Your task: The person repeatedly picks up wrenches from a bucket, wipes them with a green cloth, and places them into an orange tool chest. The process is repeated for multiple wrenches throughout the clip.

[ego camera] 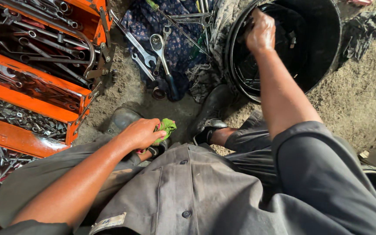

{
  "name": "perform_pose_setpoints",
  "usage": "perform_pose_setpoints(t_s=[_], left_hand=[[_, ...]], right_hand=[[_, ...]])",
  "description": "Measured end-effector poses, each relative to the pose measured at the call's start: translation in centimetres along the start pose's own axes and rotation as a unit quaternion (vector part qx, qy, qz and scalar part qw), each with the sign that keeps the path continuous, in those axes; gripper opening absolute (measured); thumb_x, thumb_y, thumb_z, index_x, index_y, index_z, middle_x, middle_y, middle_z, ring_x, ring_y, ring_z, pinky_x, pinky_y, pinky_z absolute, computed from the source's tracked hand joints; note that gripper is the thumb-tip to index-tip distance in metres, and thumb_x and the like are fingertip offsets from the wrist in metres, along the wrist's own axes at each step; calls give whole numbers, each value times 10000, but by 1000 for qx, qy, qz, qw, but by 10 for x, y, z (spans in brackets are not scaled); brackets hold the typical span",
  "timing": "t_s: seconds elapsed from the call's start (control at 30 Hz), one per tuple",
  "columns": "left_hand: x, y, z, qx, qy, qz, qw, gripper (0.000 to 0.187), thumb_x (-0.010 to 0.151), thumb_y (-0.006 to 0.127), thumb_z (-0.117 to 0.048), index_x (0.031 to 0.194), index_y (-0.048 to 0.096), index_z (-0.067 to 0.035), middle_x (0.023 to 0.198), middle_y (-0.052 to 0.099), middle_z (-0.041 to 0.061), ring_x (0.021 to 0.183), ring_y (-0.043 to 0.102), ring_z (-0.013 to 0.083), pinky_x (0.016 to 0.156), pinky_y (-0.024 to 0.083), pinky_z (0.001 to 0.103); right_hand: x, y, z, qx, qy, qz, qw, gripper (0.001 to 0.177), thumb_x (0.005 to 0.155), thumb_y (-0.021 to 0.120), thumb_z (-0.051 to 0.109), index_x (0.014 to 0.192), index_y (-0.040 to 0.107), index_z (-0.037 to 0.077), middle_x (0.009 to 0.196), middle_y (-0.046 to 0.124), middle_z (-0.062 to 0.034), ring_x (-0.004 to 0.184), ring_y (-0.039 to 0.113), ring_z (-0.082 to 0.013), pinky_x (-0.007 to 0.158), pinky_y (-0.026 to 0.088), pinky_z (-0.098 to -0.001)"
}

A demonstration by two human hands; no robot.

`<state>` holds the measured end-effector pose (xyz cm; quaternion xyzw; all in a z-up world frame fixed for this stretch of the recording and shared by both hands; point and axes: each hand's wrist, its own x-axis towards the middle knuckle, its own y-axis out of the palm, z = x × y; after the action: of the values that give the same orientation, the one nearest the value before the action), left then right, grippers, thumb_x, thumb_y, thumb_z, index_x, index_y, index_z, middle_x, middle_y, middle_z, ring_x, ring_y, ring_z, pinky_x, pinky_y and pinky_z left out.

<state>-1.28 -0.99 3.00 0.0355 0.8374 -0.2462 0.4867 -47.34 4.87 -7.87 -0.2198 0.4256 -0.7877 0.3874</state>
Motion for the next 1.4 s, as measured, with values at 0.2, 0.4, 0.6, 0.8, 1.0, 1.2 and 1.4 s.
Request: perform_pose_setpoints(t_s=[0.2, 0.4, 0.6, 0.8, 1.0, 1.2, 1.4], left_hand=[[3, 4, -2, 3, 33, -20, 999, 429, 888, 666, -495, 1027, 662, -90, 950, 728, 222, 966, 685, 426, 838, 523, 535], [2, 2, -2, 4, 44, -27, 999, 435, 890, 672, -493, 1028, 661, -81, 969, 729, 218, 979, 682, 424, 838, 524, 540], [0, 2, -12, 20, 61, -18, 998, 419, 881, 663, -495, 1033, 671, -105, 971, 738, 184, 972, 689, 404, 834, 524, 537], [-5, 15, -9, 28, 73, -14, 997, 414, 893, 668, -483, 1022, 676, -90, 924, 730, 214, 931, 699, 411, 807, 539, 522], [-8, 10, -5, 15, 26, -4, 1000, 444, 893, 664, -481, 1027, 631, -59, 913, 726, 233, 918, 702, 422, 800, 531, 520], [-9, 2, -10, 23, 60, -11, 998, 442, 901, 660, -475, 1025, 636, -51, 929, 724, 235, 942, 684, 437, 804, 519, 532], [-7, -2, -14, -10, -24, 44, 999, 425, 915, 621, -472, 1062, 619, -74, 902, 741, 228, 875, 754, 405, 805, 551, 504]], right_hand=[[15, -44, 12, -163, -83, 80, 980, 199, 912, 748, 100, 1110, 772, 108, 1055, 682, -212, 958, 653, -421, 812, 501, -516], [-14, -50, -1, 28, -191, -122, 974, 179, 949, 740, 20, 1116, 745, 84, 1124, 686, -119, 1056, 678, -299, 862, 580, -401], [-33, -86, -50, 457, 46, -279, 843, 27, 1134, 573, 85, 1108, 581, 88, 832, 761, -128, 638, 653, -198, 515, 447, -312], [-86, -24, -85, 404, 404, -161, 804, 132, 1025, 576, 176, 1117, 538, 90, 705, 689, -58, 563, 671, -157, 469, 514, -309], [-98, 33, -103, 346, 407, -55, 844, 180, 963, 665, 93, 1078, 670, -45, 805, 696, -87, 633, 673, -183, 551, 550, -319], [-105, 47, -107, 214, 450, 12, 867, 297, 826, 721, 79, 1113, 670, 22, 866, 747, -127, 664, 697, -185, 583, 565, -336], [-86, 34, -134, 124, 419, -226, 871, 433, 737, 873, 128, 1099, 669, 6, 898, 769, -154, 708, 709, -181, 628, 541, -314]])
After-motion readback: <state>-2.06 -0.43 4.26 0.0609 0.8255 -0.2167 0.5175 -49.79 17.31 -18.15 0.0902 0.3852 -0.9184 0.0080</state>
